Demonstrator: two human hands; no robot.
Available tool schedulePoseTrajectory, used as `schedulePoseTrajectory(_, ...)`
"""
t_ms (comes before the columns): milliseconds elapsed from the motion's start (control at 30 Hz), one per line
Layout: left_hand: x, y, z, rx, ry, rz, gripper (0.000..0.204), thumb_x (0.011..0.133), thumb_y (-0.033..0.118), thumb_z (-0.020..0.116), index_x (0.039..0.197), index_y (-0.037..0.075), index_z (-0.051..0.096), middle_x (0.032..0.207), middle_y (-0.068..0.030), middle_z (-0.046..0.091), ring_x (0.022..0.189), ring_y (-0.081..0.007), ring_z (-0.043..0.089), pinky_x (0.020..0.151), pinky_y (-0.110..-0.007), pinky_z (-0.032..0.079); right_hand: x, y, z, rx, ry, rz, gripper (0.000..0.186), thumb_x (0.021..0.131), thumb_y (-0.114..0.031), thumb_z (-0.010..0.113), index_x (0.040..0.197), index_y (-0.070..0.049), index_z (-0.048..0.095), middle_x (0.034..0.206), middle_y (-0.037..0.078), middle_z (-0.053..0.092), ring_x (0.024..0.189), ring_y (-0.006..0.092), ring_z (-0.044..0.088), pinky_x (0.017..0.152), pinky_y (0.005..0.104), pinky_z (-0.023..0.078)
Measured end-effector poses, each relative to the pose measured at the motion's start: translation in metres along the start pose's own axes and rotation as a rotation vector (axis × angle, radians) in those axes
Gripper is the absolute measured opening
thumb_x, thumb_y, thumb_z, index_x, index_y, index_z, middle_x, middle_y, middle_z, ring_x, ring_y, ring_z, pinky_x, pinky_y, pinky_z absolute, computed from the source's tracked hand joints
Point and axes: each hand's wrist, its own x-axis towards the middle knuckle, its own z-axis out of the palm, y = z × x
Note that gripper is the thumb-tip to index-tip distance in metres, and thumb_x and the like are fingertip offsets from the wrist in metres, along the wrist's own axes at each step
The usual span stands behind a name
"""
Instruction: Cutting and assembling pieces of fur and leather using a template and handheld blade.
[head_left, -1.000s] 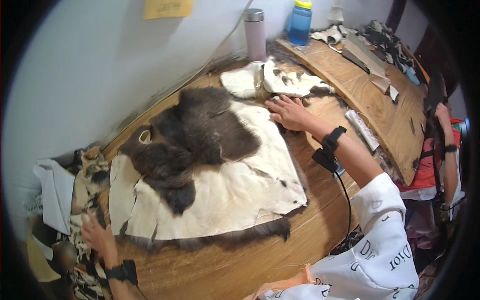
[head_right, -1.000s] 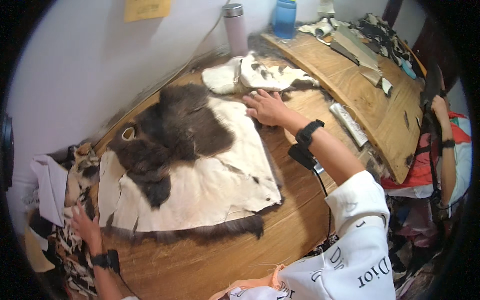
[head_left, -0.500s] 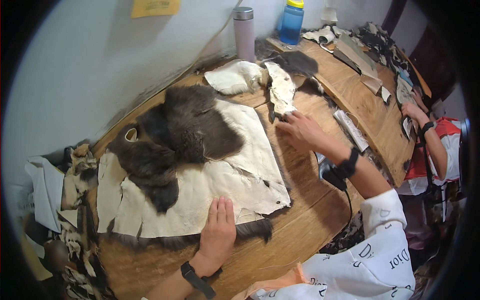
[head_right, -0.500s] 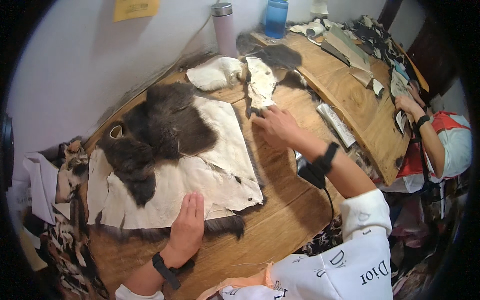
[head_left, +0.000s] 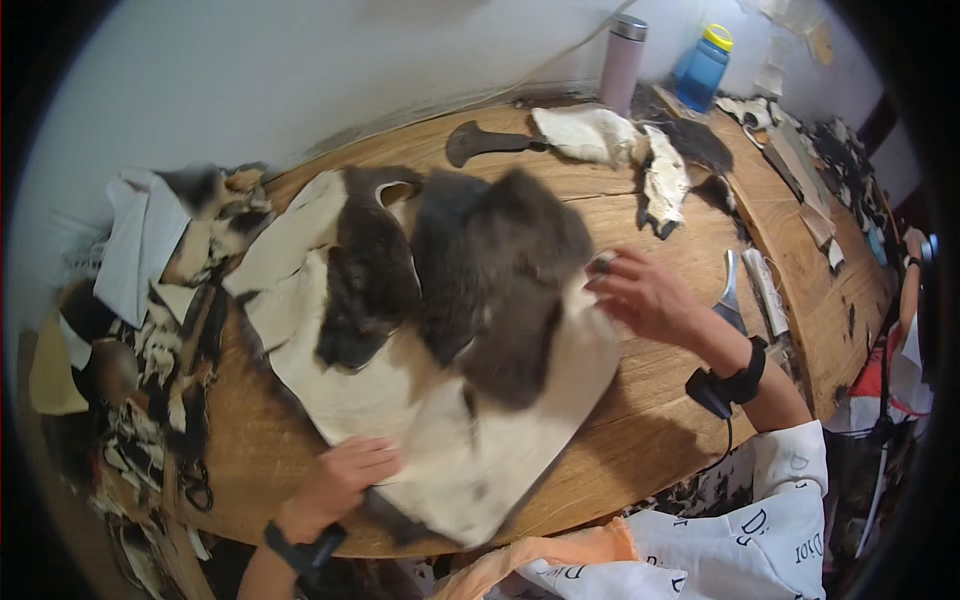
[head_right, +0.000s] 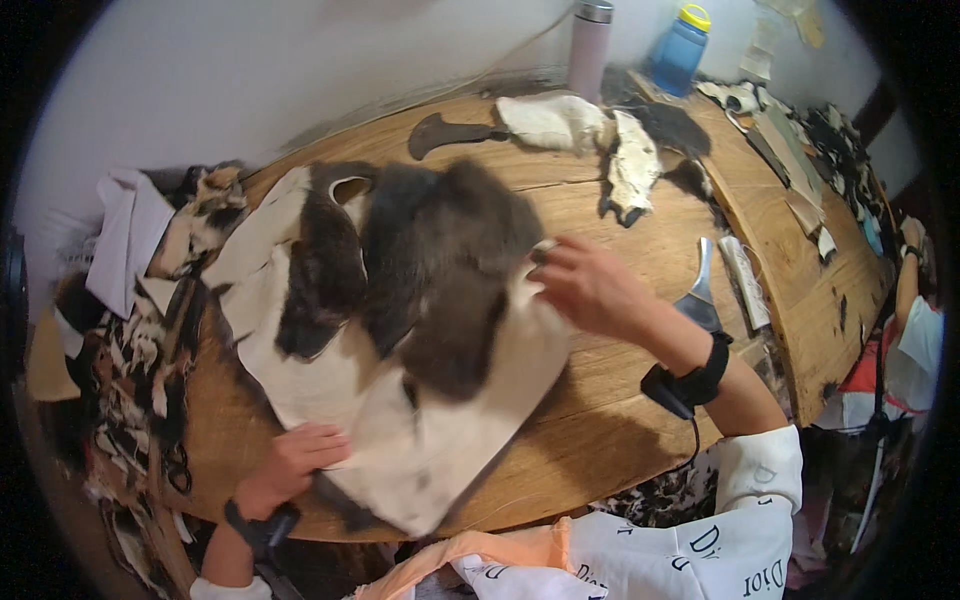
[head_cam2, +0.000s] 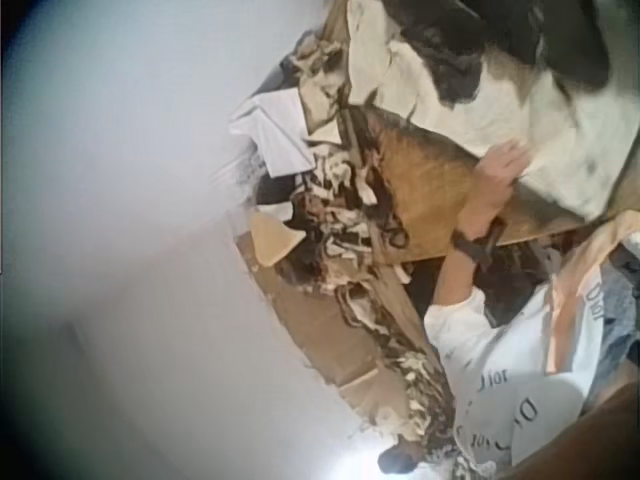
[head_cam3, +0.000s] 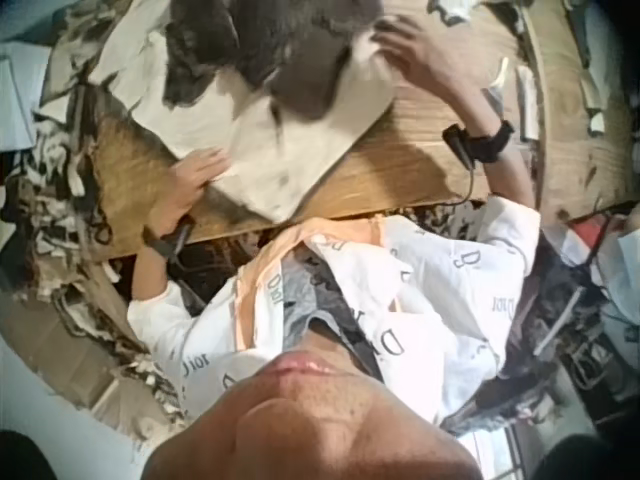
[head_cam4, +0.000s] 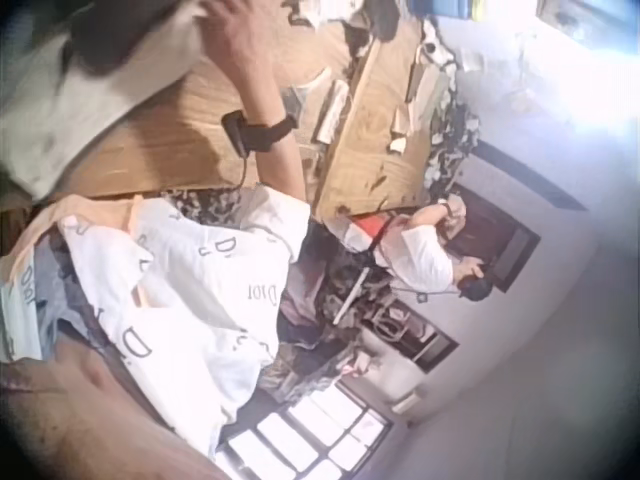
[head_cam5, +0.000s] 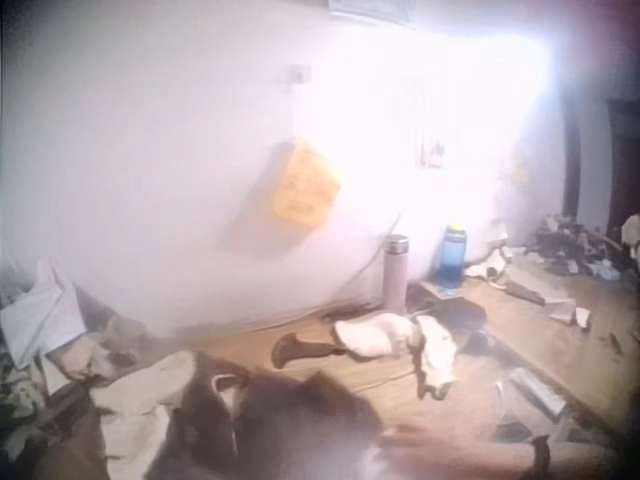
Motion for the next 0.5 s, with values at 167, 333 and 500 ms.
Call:
schedulePoseTrajectory(167,-0.109,0.005,-0.046,0.447,0.108,-0.486,0.029,0.070,-0.004,0.050,0.091,0.007,0.066,0.099,-0.0076,0.064,0.103,-0.0271,0.056,0.095,-0.044,0.037,0.063,-0.095,0.021,0.205,0.050,-0.266,0.016,0.070,-0.013,0.063,0.085,-0.008,0.060,0.089,0.006,0.057,0.095,0.0251,0.052,0.084,0.0324,0.044)
schedulePoseTrajectory(333,-0.132,0.048,-0.016,0.264,0.162,-0.448,0.038,0.072,0.012,0.060,0.109,0.003,0.057,0.119,-0.0115,0.054,0.116,-0.0304,0.045,0.099,-0.045,0.031,0.104,-0.168,0.053,0.286,-0.045,-0.395,0.010,0.070,-0.013,0.059,0.073,-0.006,0.052,0.076,0.007,0.048,0.078,0.0227,0.048,0.070,0.0325,0.042)
schedulePoseTrajectory(500,-0.157,0.055,0.034,0.397,0.059,-0.582,0.046,0.075,0.012,0.054,0.121,0.009,0.049,0.130,-0.0058,0.046,0.122,-0.0260,0.040,0.100,-0.046,0.029,0.133,-0.235,0.080,0.329,-0.015,-0.262,0.020,0.072,-0.018,0.059,0.085,-0.003,0.057,0.093,0.012,0.051,0.089,0.0256,0.050,0.075,0.0329,0.044)
